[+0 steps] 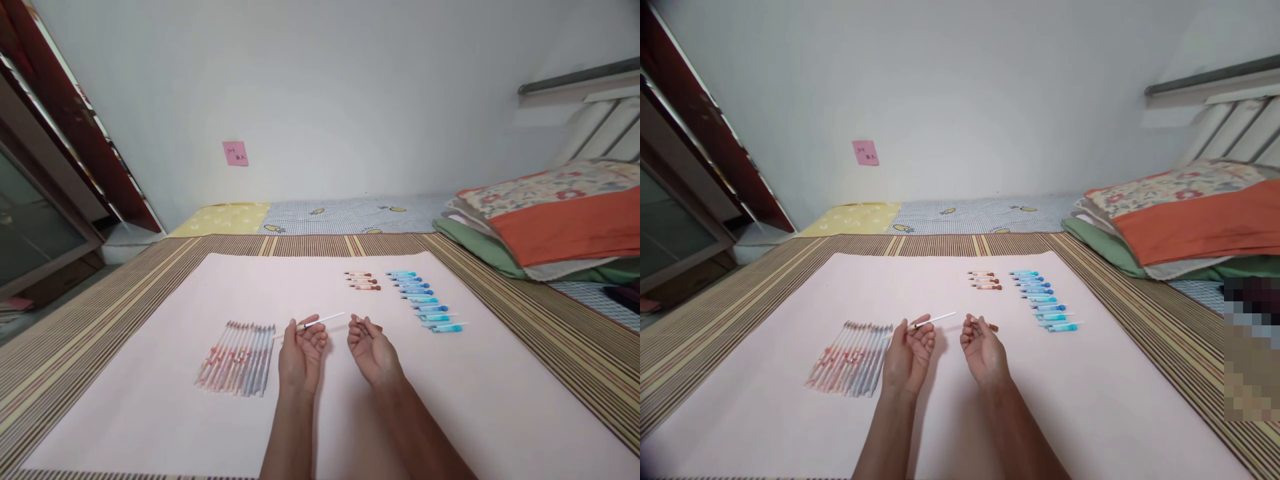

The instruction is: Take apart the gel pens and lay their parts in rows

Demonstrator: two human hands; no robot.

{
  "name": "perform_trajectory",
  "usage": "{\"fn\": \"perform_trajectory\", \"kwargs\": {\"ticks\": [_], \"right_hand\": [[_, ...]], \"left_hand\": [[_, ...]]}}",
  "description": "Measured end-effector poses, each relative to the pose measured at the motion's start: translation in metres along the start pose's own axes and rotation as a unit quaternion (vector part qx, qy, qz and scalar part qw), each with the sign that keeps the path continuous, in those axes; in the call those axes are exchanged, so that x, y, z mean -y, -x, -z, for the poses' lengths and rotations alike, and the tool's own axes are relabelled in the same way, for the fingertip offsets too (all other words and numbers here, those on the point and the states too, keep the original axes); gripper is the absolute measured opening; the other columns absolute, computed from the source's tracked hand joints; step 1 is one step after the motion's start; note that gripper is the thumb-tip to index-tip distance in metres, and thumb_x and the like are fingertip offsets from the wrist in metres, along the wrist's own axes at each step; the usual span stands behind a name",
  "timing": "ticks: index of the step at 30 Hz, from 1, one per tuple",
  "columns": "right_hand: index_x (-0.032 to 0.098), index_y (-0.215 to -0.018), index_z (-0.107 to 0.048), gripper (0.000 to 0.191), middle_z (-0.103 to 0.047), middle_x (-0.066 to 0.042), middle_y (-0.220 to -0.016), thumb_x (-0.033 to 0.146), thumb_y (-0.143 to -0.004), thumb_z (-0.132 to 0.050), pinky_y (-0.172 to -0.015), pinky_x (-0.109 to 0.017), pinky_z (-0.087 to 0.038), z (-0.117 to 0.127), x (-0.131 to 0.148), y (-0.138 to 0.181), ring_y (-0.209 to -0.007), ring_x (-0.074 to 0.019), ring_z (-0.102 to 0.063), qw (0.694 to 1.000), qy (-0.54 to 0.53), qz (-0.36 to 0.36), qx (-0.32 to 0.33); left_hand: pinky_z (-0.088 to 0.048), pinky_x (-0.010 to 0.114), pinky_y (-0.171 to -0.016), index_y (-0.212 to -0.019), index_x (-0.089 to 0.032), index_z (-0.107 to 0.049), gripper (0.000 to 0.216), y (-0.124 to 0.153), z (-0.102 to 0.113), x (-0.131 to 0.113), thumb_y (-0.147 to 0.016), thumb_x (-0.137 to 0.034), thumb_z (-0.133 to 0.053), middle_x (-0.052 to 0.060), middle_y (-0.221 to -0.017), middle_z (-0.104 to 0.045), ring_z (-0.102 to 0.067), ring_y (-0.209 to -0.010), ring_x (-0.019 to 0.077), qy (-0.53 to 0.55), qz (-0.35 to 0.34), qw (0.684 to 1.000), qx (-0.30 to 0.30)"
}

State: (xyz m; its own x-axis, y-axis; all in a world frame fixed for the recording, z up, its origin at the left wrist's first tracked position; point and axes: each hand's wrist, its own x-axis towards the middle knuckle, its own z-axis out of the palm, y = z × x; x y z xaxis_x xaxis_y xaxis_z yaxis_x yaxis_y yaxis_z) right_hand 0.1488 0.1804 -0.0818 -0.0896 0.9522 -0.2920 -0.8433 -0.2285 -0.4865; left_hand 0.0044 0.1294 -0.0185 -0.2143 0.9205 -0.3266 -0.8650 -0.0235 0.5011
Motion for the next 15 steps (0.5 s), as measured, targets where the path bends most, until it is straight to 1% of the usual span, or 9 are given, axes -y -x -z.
{"fn": "perform_trajectory", "kwargs": {"ticks": [4,7,10,13,15], "right_hand": [[0.022,-0.074,-0.063,0.018,-0.068,-0.002,-0.078,0.022,-0.080,-0.080,-0.051,-0.024,-0.052,0.006,-0.001,-0.005,-0.061,-0.0119,-0.059,0.999,-0.012,0.041,-0.033],[0.022,-0.073,-0.062,0.018,-0.070,-0.004,-0.081,0.025,-0.083,-0.077,-0.053,-0.027,-0.054,0.008,0.000,-0.007,-0.062,-0.0135,-0.061,0.998,-0.003,0.047,-0.041],[0.021,-0.077,-0.064,0.015,-0.073,-0.008,-0.088,0.028,-0.088,-0.070,-0.053,-0.030,-0.055,0.005,0.000,-0.003,-0.063,-0.0157,-0.063,0.999,0.010,0.017,-0.041],[0.020,-0.081,-0.067,0.013,-0.074,-0.009,-0.089,0.031,-0.087,-0.071,-0.052,-0.028,-0.052,-0.006,-0.003,0.009,-0.062,-0.0151,-0.062,0.998,0.054,-0.043,0.000],[0.018,-0.086,-0.070,0.016,-0.074,-0.008,-0.085,0.033,-0.084,-0.075,-0.052,-0.026,-0.048,-0.016,-0.006,0.019,-0.060,-0.0137,-0.060,0.993,0.086,-0.075,0.027]], "left_hand": [[-0.053,0.023,-0.056,-0.083,-0.004,-0.074,0.037,0.001,0.000,-0.001,-0.098,-0.029,-0.051,0.014,-0.066,-0.071,-0.065,-0.056,0.0150,-0.007,0.006,1.000,0.003],[-0.053,0.023,-0.056,-0.084,-0.004,-0.074,0.036,0.001,-0.001,-0.001,-0.097,-0.030,-0.053,0.014,-0.067,-0.071,-0.065,-0.056,0.0153,-0.011,0.006,1.000,0.009],[-0.053,0.022,-0.055,-0.083,-0.003,-0.074,0.039,0.002,-0.001,-0.001,-0.099,-0.029,-0.050,0.015,-0.067,-0.071,-0.065,-0.055,0.0150,-0.015,0.007,1.000,0.003],[-0.053,0.022,-0.055,-0.083,-0.003,-0.074,0.042,0.002,-0.002,-0.001,-0.101,-0.028,-0.046,0.015,-0.066,-0.071,-0.065,-0.055,0.0150,-0.015,0.008,1.000,-0.003],[-0.053,0.022,-0.055,-0.084,-0.003,-0.074,0.041,0.002,-0.002,-0.002,-0.101,-0.029,-0.047,0.015,-0.066,-0.071,-0.065,-0.055,0.0153,-0.015,0.006,1.000,0.000]]}}
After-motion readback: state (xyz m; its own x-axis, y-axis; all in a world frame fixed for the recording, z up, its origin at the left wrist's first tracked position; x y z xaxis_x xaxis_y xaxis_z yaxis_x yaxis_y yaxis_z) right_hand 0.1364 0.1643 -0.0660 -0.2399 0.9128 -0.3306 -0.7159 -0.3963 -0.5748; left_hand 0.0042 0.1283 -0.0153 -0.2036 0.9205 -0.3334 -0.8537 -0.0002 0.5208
